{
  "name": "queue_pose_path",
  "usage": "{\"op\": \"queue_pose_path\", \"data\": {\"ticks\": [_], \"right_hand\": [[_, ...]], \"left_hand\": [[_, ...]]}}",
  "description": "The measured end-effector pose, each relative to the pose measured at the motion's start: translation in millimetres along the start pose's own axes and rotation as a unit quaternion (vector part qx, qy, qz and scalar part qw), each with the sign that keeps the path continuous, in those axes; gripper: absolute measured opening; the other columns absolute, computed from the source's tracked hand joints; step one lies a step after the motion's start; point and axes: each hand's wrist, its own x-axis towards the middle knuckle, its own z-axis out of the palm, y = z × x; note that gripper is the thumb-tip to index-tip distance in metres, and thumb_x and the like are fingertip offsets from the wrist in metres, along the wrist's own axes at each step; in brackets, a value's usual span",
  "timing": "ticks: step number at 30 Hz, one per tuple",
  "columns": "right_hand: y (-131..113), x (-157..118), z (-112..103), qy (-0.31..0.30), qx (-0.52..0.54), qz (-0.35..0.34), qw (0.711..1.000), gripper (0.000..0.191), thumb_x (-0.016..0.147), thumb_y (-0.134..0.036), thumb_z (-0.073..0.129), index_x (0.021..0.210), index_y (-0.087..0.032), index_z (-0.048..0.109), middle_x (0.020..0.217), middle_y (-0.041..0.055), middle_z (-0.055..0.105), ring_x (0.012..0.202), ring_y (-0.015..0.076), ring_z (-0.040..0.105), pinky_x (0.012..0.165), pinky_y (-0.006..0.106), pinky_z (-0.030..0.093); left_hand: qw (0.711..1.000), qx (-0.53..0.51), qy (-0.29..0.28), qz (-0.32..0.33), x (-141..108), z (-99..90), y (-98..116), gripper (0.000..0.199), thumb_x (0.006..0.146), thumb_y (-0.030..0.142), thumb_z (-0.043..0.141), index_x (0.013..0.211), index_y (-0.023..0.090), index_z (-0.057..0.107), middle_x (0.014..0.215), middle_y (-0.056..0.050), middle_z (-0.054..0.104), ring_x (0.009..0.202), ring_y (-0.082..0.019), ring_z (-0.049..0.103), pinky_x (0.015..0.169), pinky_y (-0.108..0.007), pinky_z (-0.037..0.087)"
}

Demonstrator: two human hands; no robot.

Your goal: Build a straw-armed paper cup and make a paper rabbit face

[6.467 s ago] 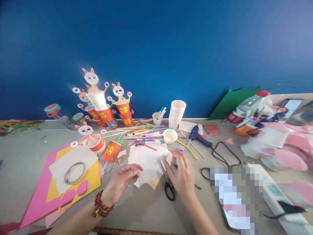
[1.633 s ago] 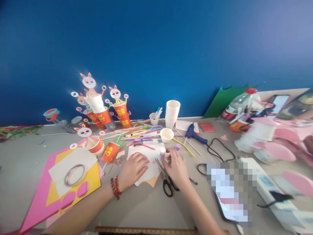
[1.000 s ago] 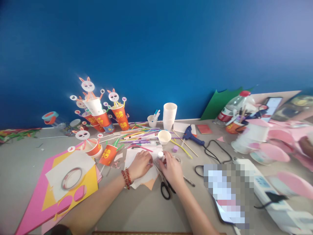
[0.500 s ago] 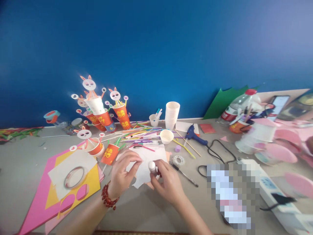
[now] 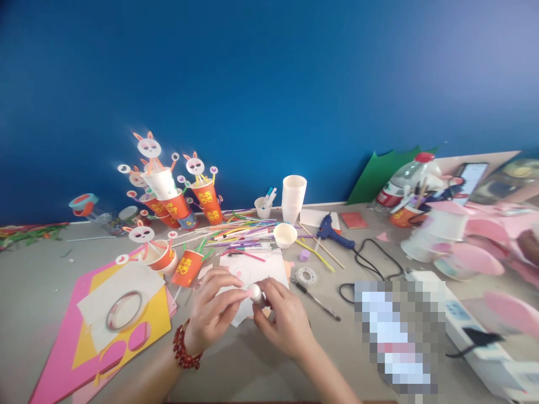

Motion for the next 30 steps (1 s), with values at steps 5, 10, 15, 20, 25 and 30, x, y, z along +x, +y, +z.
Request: {"op": "queue_pose_path", "data": {"ticks": [5, 10, 15, 20, 25, 30], "right_hand": [[0.3, -0.9, 1.1, -0.002, 0.014, -0.004, 1.000, 0.015, 0.085, -0.011, 0.049, 0.095, -0.022, 0.053, 0.084, 0.0026, 0.059, 0.072, 0.0177, 0.054, 0.065, 0.028, 0.042], [0.4, -0.5, 2.2, 0.002, 0.033, -0.018, 0.999, 0.018, 0.085, -0.010, 0.050, 0.098, -0.022, 0.054, 0.085, 0.0031, 0.058, 0.072, 0.0174, 0.054, 0.065, 0.028, 0.043], [0.4, -2.3, 3.7, 0.004, 0.033, -0.024, 0.999, 0.016, 0.085, -0.010, 0.051, 0.096, -0.022, 0.053, 0.083, 0.0024, 0.057, 0.071, 0.0178, 0.052, 0.064, 0.028, 0.042], [-0.3, -3.4, 3.4, -0.007, 0.036, -0.023, 0.999, 0.016, 0.084, -0.009, 0.051, 0.092, -0.022, 0.053, 0.085, 0.0021, 0.057, 0.071, 0.0176, 0.052, 0.064, 0.028, 0.041], [2.1, -3.6, 2.8, -0.014, 0.042, -0.027, 0.999, 0.018, 0.083, -0.007, 0.052, 0.093, -0.022, 0.053, 0.089, 0.0027, 0.058, 0.074, 0.0179, 0.052, 0.067, 0.028, 0.042], [4.2, -3.2, 4.5, -0.010, 0.047, -0.030, 0.998, 0.021, 0.081, -0.005, 0.052, 0.093, -0.022, 0.052, 0.094, 0.0039, 0.060, 0.078, 0.0185, 0.055, 0.069, 0.028, 0.043]], "left_hand": [[0.999, 0.018, -0.010, 0.025, -3.2, -0.3, -1.9, 0.034, 0.090, 0.008, 0.052, 0.118, 0.023, 0.065, 0.104, -0.008, 0.068, 0.098, -0.023, 0.059, 0.091, -0.044, 0.050], [0.997, 0.056, 0.010, 0.047, -6.5, -1.1, 0.8, 0.034, 0.086, 0.013, 0.055, 0.118, 0.020, 0.066, 0.108, -0.011, 0.067, 0.101, -0.025, 0.059, 0.091, -0.046, 0.050], [0.995, 0.073, -0.002, 0.065, -8.4, -5.3, 4.9, 0.038, 0.084, 0.016, 0.053, 0.120, 0.016, 0.066, 0.115, -0.013, 0.065, 0.105, -0.027, 0.057, 0.094, -0.049, 0.048], [0.994, 0.083, -0.007, 0.070, -10.7, -7.8, 5.8, 0.041, 0.085, 0.018, 0.051, 0.123, 0.016, 0.064, 0.118, -0.013, 0.064, 0.107, -0.028, 0.055, 0.096, -0.051, 0.046], [0.994, 0.076, -0.031, 0.070, -13.3, -8.3, 6.0, 0.043, 0.086, 0.020, 0.051, 0.128, 0.015, 0.061, 0.124, -0.014, 0.062, 0.111, -0.029, 0.052, 0.099, -0.052, 0.043], [0.995, 0.071, -0.043, 0.064, -14.1, -7.8, 7.5, 0.044, 0.087, 0.021, 0.050, 0.129, 0.014, 0.061, 0.125, -0.014, 0.060, 0.113, -0.030, 0.051, 0.101, -0.052, 0.041]]}}
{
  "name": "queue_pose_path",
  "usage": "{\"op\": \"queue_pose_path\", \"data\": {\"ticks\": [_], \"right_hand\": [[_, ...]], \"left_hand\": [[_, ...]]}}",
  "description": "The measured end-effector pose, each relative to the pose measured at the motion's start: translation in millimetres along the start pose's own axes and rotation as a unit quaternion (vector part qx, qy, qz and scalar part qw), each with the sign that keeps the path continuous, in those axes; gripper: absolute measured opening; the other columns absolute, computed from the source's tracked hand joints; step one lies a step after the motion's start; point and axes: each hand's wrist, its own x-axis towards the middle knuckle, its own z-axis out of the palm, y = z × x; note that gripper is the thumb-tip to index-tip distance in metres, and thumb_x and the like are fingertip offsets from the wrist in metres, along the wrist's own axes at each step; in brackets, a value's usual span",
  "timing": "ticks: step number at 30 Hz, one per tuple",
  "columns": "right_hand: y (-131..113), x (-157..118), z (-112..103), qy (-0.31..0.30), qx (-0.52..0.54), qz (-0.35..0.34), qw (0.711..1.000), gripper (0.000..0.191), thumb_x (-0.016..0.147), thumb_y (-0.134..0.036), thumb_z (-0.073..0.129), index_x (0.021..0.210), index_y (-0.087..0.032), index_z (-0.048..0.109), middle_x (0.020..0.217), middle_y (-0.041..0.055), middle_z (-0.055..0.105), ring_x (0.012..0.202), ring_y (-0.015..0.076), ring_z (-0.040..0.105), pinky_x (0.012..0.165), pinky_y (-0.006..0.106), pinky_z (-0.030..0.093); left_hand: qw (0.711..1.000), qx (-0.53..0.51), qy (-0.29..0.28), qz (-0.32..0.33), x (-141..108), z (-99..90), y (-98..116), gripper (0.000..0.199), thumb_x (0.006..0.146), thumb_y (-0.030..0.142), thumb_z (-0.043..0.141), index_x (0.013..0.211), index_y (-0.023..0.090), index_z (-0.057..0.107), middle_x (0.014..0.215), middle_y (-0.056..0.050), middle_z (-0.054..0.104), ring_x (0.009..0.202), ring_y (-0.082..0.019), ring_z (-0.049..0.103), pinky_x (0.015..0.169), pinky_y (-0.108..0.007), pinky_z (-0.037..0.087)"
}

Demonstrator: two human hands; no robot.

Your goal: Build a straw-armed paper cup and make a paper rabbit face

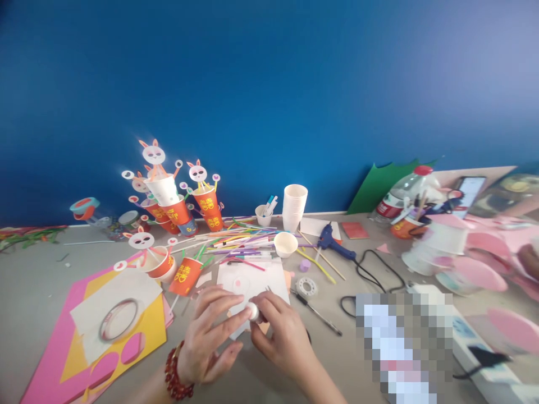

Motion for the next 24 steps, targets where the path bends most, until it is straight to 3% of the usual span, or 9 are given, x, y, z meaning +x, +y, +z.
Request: {"op": "queue_pose_path", "data": {"ticks": [7, 13, 24], "right_hand": [[-3.6, 1.3, -0.8, 0.010, -0.010, -0.027, 1.000, 0.014, 0.081, -0.009, 0.047, 0.087, -0.022, 0.047, 0.084, 0.0031, 0.054, 0.078, 0.0210, 0.049, 0.068, 0.032, 0.039], [-6.2, 0.6, 0.5, 0.006, -0.001, -0.010, 1.000, 0.012, 0.080, -0.012, 0.045, 0.083, -0.023, 0.041, 0.081, 0.0017, 0.050, 0.075, 0.0203, 0.047, 0.065, 0.030, 0.037], [-7.3, -4.5, 5.5, -0.019, -0.014, 0.023, 0.999, 0.011, 0.084, -0.015, 0.041, 0.091, -0.023, 0.045, 0.083, 0.0027, 0.057, 0.074, 0.0207, 0.054, 0.065, 0.030, 0.041]], "left_hand": [[0.999, -0.033, -0.004, -0.033, -0.3, -1.6, 0.1, 0.044, 0.087, 0.023, 0.049, 0.130, 0.017, 0.060, 0.130, -0.014, 0.054, 0.118, -0.031, 0.047, 0.102, -0.053, 0.039], [0.999, -0.037, 0.002, -0.035, 0.4, -5.3, 2.1, 0.046, 0.089, 0.024, 0.047, 0.133, 0.016, 0.058, 0.130, -0.014, 0.053, 0.119, -0.031, 0.046, 0.103, -0.053, 0.039], [0.999, -0.037, -0.006, -0.039, -8.9, -1.4, 7.1, 0.045, 0.089, 0.027, 0.048, 0.132, 0.019, 0.059, 0.130, -0.013, 0.058, 0.120, -0.032, 0.049, 0.104, -0.055, 0.040]]}}
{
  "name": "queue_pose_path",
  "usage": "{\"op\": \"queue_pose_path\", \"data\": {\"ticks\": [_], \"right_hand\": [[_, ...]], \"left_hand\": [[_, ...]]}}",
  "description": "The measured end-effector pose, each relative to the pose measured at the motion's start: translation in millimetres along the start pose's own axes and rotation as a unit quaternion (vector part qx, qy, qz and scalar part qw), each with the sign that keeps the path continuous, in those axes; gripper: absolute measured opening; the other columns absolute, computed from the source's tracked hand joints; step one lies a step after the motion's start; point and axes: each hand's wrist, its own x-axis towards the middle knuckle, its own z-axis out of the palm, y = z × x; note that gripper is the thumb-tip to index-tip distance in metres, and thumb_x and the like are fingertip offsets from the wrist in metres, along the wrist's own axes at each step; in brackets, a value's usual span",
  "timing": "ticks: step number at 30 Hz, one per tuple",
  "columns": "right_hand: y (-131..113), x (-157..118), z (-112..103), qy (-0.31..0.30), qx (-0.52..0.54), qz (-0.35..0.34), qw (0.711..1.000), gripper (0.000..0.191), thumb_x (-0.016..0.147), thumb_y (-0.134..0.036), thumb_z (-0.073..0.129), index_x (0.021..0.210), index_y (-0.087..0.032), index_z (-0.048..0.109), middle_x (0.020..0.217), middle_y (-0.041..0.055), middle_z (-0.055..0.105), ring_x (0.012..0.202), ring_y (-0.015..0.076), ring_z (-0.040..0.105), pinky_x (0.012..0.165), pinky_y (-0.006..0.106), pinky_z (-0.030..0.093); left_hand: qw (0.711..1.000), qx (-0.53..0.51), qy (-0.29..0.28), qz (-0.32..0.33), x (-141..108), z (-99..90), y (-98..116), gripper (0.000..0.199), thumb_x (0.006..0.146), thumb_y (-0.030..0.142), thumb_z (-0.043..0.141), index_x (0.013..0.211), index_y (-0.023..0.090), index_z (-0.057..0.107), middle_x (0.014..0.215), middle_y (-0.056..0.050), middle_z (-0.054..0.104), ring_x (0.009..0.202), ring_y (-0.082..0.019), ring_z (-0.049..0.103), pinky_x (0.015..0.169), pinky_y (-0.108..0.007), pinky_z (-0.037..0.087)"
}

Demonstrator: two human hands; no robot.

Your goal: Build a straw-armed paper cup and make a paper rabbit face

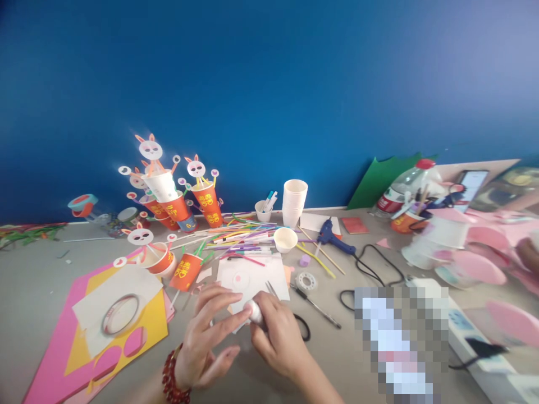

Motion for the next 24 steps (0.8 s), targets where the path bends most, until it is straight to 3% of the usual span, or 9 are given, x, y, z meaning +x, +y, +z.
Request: {"op": "queue_pose_path", "data": {"ticks": [12, 24], "right_hand": [[-1.9, -0.7, -0.9, 0.036, -0.026, -0.038, 0.998, 0.014, 0.082, -0.015, 0.040, 0.093, -0.023, 0.045, 0.082, 0.0036, 0.058, 0.072, 0.0217, 0.057, 0.062, 0.031, 0.043], [0.5, -1.4, 3.8, 0.026, 0.003, -0.023, 0.999, 0.014, 0.082, -0.013, 0.040, 0.091, -0.023, 0.045, 0.080, 0.0019, 0.056, 0.069, 0.0195, 0.054, 0.061, 0.029, 0.041]], "left_hand": [[0.998, 0.066, -0.005, 0.010, 1.3, -6.7, -3.7, 0.040, 0.090, 0.031, 0.050, 0.126, 0.024, 0.065, 0.131, -0.010, 0.063, 0.122, -0.032, 0.050, 0.107, -0.058, 0.036], [0.999, 0.034, -0.014, -0.015, -7.2, -3.6, 2.5, 0.043, 0.094, 0.034, 0.044, 0.132, 0.021, 0.059, 0.135, -0.012, 0.058, 0.125, -0.033, 0.048, 0.107, -0.059, 0.036]]}}
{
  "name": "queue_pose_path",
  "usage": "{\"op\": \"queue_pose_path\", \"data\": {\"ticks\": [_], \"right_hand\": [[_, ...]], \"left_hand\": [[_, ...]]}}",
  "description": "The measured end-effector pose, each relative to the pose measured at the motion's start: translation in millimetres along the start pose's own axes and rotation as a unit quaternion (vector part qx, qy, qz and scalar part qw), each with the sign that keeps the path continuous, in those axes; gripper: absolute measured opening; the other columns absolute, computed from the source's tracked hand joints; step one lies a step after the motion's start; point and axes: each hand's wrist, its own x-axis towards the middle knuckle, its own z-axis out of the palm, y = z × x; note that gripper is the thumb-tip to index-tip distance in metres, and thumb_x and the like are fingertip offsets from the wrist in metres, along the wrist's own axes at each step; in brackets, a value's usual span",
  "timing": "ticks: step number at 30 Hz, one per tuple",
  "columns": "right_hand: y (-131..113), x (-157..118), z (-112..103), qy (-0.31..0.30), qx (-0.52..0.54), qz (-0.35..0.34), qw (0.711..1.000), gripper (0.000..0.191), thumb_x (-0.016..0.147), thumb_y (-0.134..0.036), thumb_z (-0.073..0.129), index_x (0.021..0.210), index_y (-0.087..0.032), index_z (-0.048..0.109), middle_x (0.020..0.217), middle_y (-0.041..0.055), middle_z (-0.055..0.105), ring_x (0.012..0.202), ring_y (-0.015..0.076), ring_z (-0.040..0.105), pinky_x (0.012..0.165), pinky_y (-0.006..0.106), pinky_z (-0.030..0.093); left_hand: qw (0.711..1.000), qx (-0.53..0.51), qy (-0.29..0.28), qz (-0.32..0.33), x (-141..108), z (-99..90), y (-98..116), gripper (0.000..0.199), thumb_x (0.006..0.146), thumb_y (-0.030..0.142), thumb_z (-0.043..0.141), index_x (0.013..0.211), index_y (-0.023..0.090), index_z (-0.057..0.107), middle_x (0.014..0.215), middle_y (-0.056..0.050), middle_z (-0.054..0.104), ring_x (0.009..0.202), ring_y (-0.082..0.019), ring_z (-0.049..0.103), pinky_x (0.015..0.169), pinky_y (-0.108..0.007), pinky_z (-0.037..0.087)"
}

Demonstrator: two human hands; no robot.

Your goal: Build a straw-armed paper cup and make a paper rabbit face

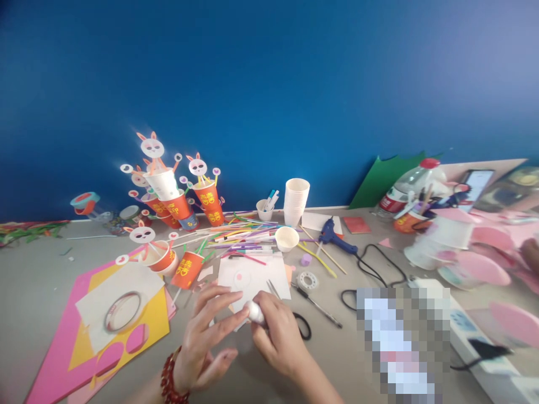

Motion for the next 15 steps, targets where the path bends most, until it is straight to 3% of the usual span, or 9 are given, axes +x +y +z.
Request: {"op": "queue_pose_path", "data": {"ticks": [15], "right_hand": [[0.8, 1.2, -1.5, 0.004, -0.001, -0.002, 1.000, 0.013, 0.081, -0.014, 0.041, 0.090, -0.022, 0.046, 0.079, 0.0025, 0.057, 0.069, 0.0199, 0.053, 0.061, 0.030, 0.041]], "left_hand": [[1.000, -0.003, 0.007, 0.000, 2.3, 0.5, -1.0, 0.042, 0.095, 0.037, 0.044, 0.131, 0.022, 0.061, 0.138, -0.012, 0.057, 0.127, -0.034, 0.047, 0.108, -0.058, 0.036]]}}
